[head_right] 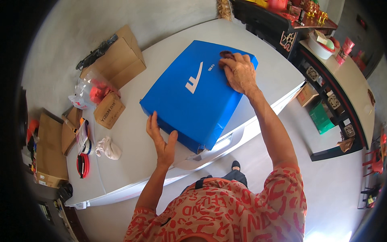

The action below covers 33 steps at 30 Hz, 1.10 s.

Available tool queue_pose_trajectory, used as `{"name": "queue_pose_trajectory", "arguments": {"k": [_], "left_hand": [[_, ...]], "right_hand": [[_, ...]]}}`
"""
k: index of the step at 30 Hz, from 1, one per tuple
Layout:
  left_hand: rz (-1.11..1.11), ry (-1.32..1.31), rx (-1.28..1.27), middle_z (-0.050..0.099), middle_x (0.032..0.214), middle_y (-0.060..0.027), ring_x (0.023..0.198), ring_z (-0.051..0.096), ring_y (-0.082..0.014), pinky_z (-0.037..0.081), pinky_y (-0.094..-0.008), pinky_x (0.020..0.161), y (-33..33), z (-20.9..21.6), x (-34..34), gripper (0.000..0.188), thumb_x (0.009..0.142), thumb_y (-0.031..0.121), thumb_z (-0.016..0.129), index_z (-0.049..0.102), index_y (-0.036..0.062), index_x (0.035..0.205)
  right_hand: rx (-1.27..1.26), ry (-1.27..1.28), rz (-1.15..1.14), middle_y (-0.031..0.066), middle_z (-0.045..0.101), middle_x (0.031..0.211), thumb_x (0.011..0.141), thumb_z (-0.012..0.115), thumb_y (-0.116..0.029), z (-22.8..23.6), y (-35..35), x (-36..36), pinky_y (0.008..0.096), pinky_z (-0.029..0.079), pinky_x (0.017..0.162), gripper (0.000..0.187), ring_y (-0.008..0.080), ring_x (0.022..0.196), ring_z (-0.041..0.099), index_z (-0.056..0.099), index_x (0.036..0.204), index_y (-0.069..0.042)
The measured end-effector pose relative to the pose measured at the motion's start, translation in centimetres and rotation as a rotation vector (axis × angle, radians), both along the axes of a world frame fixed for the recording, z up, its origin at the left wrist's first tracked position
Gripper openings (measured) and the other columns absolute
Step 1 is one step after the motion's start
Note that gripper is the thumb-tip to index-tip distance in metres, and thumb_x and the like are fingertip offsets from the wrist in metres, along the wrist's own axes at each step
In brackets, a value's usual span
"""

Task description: The person wipes a small rectangular box with a white cloth and places it on a stack of containers. Then, the person uses a brown cloth to wipe the surface of a white refrigerator and a blue shoebox resting on top of it. Finally, the person wipes a small cardboard box.

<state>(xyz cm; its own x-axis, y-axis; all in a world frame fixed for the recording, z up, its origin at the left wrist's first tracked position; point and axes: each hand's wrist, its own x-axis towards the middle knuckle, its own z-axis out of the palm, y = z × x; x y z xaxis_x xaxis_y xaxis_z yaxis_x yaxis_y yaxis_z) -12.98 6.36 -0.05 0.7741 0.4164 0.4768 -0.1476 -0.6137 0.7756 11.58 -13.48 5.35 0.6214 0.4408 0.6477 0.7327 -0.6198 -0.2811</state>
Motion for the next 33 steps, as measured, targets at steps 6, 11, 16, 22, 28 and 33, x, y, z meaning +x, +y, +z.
{"name": "queue_pose_trajectory", "arguments": {"k": [6, 11, 16, 22, 28, 33], "left_hand": [[0.179, 0.008, -0.436, 0.009, 0.15, -0.0184, 0.138, 0.017, -0.0357, 0.012, -0.0511, 0.111, -0.7, 0.6, 1.5, 0.084, 0.088, 0.046, 0.055, 0.008, 0.0132, 0.149], [0.156, 0.176, -1.048, -0.007, 0.154, -0.0181, 0.142, -0.001, -0.0382, 0.003, -0.0598, 0.109, -3.0, 3.0, 1.7, 0.104, 0.08, 0.063, 0.057, -0.004, 0.0156, 0.15], [0.219, 0.208, -1.016, 0.008, 0.152, -0.0179, 0.139, 0.01, -0.0391, 0.015, -0.0613, 0.107, -4.0, 2.5, 1.9, 0.107, 0.075, 0.064, 0.062, -0.002, 0.0204, 0.149], [0.224, 0.114, -1.078, 0.022, 0.148, -0.0148, 0.134, 0.026, -0.0368, 0.029, -0.0573, 0.104, -7.2, 2.8, 1.4, 0.101, 0.074, 0.058, 0.065, 0.007, 0.0214, 0.149], [0.236, 0.134, -1.093, 0.027, 0.145, -0.0156, 0.132, 0.031, -0.0372, 0.033, -0.055, 0.102, -7.7, 3.6, 1.7, 0.097, 0.075, 0.049, 0.068, 0.011, 0.0184, 0.148], [0.177, 0.176, -1.15, 0.034, 0.141, -0.0157, 0.128, 0.035, -0.0356, 0.033, -0.0529, 0.103, -6.5, 2.3, 1.1, 0.09, 0.076, 0.047, 0.066, 0.021, 0.0091, 0.144]], "right_hand": [[0.19, 0.096, -0.253, 0.0101, 0.061, 0.106, 0.09, 0.051, -0.022, -0.8, -1.7, 6.0, 0.0426, 0.046, 0.087, 0.026, 0.0291, 0.1, 0.051, 0.071, 0.106, -0.016], [0.33, 0.34, -0.116, 0.0192, 0.062, 0.097, 0.09, 0.046, -0.025, -1.8, -4.4, 10.1, 0.0425, 0.048, 0.081, 0.03, 0.032, 0.089, 0.059, 0.07, 0.102, -0.01], [0.492, 0.567, 0.201, 0.0113, 0.058, 0.068, 0.094, 0.047, -0.03, -1.3, -5.7, 9.6, 0.032, 0.046, 0.062, 0.034, 0.0188, 0.064, 0.056, 0.066, 0.102, -0.003], [0.616, 0.836, 0.353, 0.0063, 0.057, 0.081, 0.096, 0.049, -0.033, -1.8, -6.8, 9.6, 0.0279, 0.045, 0.065, 0.037, 0.0135, 0.073, 0.052, 0.062, 0.11, -0.001], [0.771, 1.125, 0.45, 0.0031, 0.054, 0.086, 0.097, 0.051, -0.033, -2.7, -7.3, 9.4, 0.0244, 0.044, 0.073, 0.039, 0.0121, 0.08, 0.049, 0.058, 0.115, 0.0], [0.807, 1.015, 0.389, 0.0028, 0.054, 0.083, 0.096, 0.053, -0.03, -2.5, -7.1, 7.7, 0.0219, 0.043, 0.064, 0.036, 0.0085, 0.076, 0.048, 0.058, 0.114, 0.0]]}}
